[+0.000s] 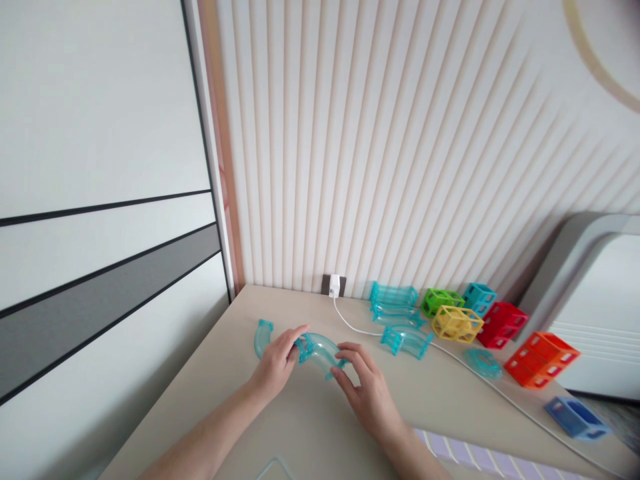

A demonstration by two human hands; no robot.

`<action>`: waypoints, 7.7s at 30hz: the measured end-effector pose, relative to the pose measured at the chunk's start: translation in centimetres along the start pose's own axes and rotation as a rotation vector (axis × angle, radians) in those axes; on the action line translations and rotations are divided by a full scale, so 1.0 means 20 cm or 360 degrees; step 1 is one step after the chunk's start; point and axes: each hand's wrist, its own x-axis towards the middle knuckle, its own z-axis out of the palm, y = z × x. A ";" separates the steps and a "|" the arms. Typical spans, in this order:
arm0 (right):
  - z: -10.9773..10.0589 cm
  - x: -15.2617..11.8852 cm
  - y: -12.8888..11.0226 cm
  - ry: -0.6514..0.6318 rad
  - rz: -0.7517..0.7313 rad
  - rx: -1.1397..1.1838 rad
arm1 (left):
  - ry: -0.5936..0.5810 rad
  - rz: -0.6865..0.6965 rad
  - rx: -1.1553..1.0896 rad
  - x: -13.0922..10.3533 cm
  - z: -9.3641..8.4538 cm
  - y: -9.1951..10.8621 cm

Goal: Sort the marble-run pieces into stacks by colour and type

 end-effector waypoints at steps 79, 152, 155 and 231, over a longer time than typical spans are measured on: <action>0.01 0.00 0.04 0.0014 0.0620 -0.0089 | -0.0200 -0.0847 -0.0850 0.02 0.03 0.08; -0.69 -0.35 0.38 -0.0266 0.1037 -0.0680 | -0.1002 -0.0414 -0.0117 0.29 0.78 0.45; -0.69 -0.35 0.37 -0.0249 0.1026 -0.0732 | -0.1021 -0.0443 -0.0014 0.30 0.77 0.46; 0.13 0.06 -0.27 -0.0072 -0.0087 -0.0260 | -0.0597 -0.1021 0.1146 0.06 -0.15 -0.24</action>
